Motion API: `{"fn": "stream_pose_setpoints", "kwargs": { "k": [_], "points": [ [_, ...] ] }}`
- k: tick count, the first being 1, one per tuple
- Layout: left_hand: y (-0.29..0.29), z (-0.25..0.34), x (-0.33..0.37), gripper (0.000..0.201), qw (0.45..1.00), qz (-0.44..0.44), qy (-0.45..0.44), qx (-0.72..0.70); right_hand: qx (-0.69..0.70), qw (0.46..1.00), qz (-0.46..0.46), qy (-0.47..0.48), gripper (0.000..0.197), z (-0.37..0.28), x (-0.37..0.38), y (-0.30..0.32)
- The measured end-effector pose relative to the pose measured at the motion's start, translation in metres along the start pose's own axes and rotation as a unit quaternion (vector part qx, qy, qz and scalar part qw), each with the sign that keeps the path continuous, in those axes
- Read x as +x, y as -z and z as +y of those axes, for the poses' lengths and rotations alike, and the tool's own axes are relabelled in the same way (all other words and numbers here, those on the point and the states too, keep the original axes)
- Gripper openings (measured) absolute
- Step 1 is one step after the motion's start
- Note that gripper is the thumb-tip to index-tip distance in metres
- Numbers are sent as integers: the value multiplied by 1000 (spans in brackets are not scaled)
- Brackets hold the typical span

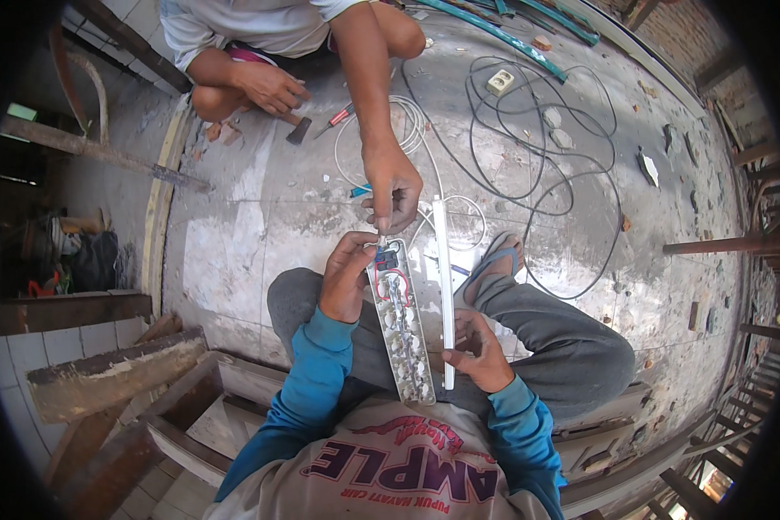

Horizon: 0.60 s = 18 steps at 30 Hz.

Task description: The person wires a power strip by opening the casing and connecting wires to the internal terminals.

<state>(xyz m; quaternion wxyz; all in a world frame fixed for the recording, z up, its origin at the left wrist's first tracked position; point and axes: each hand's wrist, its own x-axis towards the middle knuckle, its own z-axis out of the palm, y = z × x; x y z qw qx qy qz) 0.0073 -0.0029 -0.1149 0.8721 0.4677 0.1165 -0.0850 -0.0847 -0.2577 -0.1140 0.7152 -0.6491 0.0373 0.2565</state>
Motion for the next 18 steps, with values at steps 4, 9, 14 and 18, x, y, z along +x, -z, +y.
{"fn": "stream_pose_setpoints", "kwargs": {
  "k": [4,9,14,18],
  "points": [
    [-1,4,0,18,1000,-8,12,-7,-168,979,99,-59,59,38,23,18],
    [-2,3,3,20,1000,-9,17,-4,-503,847,108,-134,77,92,67,12],
    [-4,-1,4,21,1000,-18,15,7,-548,792,43,-266,81,135,114,10],
    [-2,-5,5,22,999,-23,7,26,-554,781,7,-290,82,162,130,20]
  ]
}}
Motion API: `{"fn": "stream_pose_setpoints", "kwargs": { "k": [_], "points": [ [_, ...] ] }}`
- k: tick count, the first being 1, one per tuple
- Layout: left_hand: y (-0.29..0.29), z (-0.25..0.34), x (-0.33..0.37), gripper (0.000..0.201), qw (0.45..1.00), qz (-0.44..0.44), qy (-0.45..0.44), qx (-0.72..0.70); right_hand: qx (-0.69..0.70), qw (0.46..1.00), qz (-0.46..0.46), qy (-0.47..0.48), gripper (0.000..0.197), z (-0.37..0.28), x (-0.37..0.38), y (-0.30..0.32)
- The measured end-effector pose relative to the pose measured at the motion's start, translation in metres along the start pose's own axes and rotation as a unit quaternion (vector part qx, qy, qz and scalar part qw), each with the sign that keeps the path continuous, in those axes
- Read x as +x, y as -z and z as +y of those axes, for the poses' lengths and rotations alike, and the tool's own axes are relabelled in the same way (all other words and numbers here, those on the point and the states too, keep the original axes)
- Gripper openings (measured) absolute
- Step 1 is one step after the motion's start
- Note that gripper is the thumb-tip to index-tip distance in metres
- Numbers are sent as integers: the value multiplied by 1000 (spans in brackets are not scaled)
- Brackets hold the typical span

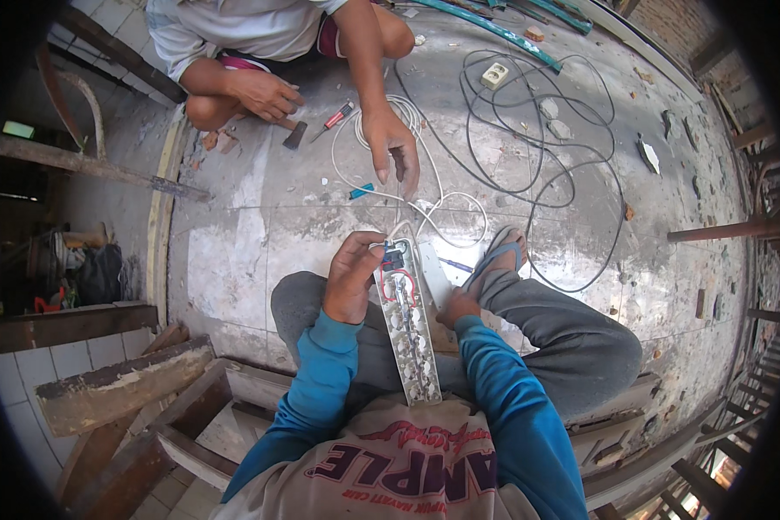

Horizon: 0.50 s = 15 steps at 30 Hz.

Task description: The person wires a power strip by opening the casing and connecting wires to the internal terminals.

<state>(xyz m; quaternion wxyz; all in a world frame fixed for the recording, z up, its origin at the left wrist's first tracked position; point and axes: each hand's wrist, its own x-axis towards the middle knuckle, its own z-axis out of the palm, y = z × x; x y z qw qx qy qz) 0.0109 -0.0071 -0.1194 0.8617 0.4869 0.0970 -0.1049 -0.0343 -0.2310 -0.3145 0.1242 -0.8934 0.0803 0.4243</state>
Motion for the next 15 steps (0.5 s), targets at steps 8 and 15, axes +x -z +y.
{"fn": "stream_pose_setpoints", "kwargs": {
  "k": [8,15],
  "points": [
    [-2,6,-8,24,999,1,-17,27,500,829,156,196,22,-37,-25,75],
    [-5,5,-6,22,999,-6,-13,32,340,818,95,454,28,-96,-111,222]
  ]
}}
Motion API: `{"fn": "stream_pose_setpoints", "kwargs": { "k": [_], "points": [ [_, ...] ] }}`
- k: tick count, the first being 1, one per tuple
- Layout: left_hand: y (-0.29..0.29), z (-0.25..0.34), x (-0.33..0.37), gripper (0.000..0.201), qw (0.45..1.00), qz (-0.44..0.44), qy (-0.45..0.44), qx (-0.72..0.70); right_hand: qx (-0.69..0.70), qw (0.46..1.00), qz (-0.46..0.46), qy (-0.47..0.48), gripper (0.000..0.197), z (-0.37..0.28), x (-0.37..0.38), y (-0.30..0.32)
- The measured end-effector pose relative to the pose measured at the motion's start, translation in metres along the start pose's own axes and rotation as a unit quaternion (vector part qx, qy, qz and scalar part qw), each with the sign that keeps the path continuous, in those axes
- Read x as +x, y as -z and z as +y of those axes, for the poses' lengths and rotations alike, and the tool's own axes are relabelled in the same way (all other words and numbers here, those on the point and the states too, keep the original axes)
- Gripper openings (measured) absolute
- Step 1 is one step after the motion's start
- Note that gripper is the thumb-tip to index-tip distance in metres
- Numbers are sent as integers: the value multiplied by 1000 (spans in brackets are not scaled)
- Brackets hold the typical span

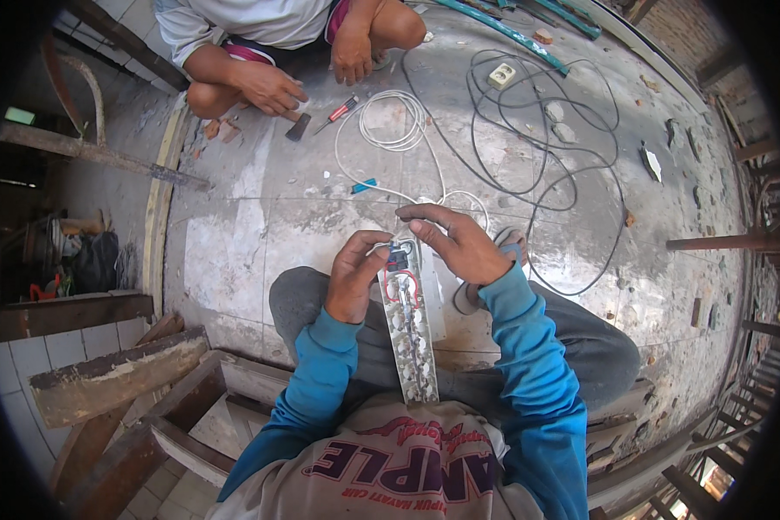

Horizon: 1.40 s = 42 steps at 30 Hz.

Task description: The person wires a power strip by opening the casing and connecting wires to the internal terminals.

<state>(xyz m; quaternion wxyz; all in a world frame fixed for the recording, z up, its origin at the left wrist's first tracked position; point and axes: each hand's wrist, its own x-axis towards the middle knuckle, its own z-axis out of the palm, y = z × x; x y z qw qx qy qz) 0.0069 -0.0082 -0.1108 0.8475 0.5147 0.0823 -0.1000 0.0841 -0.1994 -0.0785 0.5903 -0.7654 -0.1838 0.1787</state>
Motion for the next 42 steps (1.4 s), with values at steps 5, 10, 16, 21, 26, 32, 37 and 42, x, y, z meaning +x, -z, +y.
{"fn": "stream_pose_setpoints", "kwargs": {
  "k": [5,10,16,21,26,32,37,42],
  "points": [
    [1,-1,1,20,1000,-2,-1,-1,126,971,-163,-123,32,8,19,20],
    [3,-3,-1,22,1000,-5,7,0,81,967,-211,-116,21,1,36,23],
    [0,-5,-3,27,999,-2,-30,12,-17,976,-215,-27,19,-8,42,24],
    [-2,-5,-2,27,999,16,-46,25,-75,968,-237,15,15,-16,50,26],
    [2,-13,-1,27,999,15,-34,26,-116,950,-285,47,15,-24,59,30],
    [0,-10,-1,27,998,5,-14,62,-215,912,-346,52,14,-34,69,32],
    [0,-9,-1,28,996,2,-31,84,-327,871,-359,74,15,-49,77,27],
    [-1,-9,2,29,998,9,-43,55,-230,892,-389,21,15,-44,84,30]
  ]
}}
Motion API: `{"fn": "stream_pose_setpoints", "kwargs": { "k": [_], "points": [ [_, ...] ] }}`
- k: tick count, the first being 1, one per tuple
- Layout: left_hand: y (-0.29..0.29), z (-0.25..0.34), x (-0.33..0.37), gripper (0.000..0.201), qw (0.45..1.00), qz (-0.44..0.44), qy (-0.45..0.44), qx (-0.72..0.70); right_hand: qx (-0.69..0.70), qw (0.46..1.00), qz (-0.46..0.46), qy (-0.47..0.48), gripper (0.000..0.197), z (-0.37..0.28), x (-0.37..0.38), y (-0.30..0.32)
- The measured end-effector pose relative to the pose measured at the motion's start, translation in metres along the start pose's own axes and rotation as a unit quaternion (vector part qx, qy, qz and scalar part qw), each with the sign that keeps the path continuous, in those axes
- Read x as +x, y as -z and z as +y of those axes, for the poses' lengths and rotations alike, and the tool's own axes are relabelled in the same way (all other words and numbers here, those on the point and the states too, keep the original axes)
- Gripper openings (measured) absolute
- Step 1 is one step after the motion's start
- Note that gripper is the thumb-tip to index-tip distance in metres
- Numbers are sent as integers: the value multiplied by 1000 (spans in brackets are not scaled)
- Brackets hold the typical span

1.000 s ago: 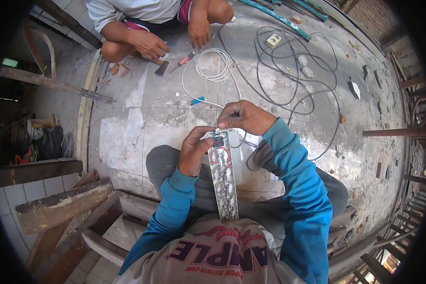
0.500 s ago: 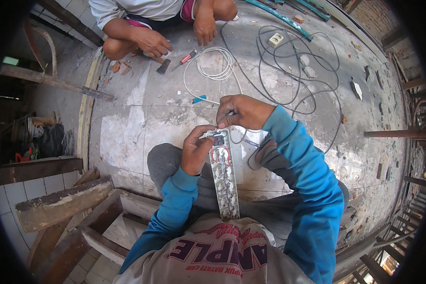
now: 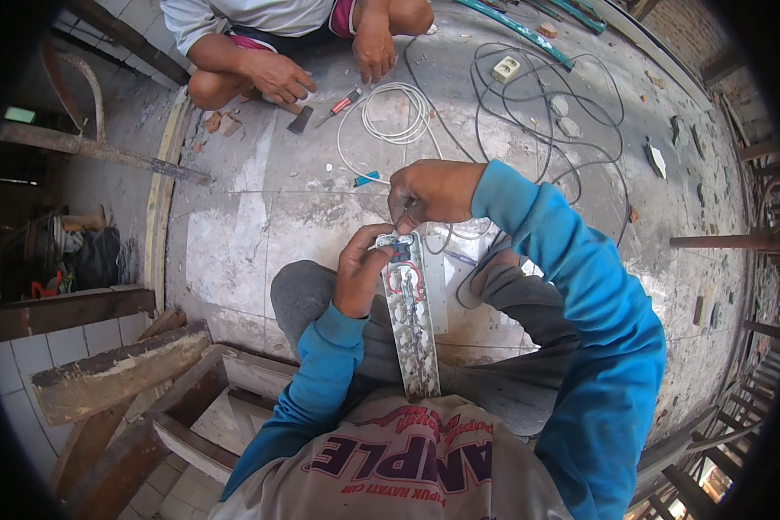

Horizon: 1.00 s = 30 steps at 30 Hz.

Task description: The person wires a power strip by opening the casing and connecting wires to the internal terminals.

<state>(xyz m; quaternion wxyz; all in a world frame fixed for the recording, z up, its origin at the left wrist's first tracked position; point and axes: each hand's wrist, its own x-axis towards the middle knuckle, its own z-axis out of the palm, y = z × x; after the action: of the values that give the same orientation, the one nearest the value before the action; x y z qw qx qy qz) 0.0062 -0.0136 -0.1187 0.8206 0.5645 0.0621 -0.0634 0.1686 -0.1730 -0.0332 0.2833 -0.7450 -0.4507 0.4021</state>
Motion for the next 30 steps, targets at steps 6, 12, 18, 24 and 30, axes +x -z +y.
{"fn": "stream_pose_setpoints", "kwargs": {
  "k": [6,12,18,24,30],
  "points": [
    [1,-1,2,30,1000,-5,26,13,-15,1000,7,3,17,10,7,-1],
    [0,3,4,29,999,-4,31,-35,-16,998,-37,-41,20,2,8,5],
    [4,-9,4,30,1000,-9,13,17,-122,992,-8,-38,23,-12,11,-4],
    [2,-6,2,30,999,-5,10,42,-155,986,9,-61,25,-20,10,-7],
    [-3,3,3,29,999,-9,-2,36,-134,987,34,-84,29,-25,-9,7]
  ]
}}
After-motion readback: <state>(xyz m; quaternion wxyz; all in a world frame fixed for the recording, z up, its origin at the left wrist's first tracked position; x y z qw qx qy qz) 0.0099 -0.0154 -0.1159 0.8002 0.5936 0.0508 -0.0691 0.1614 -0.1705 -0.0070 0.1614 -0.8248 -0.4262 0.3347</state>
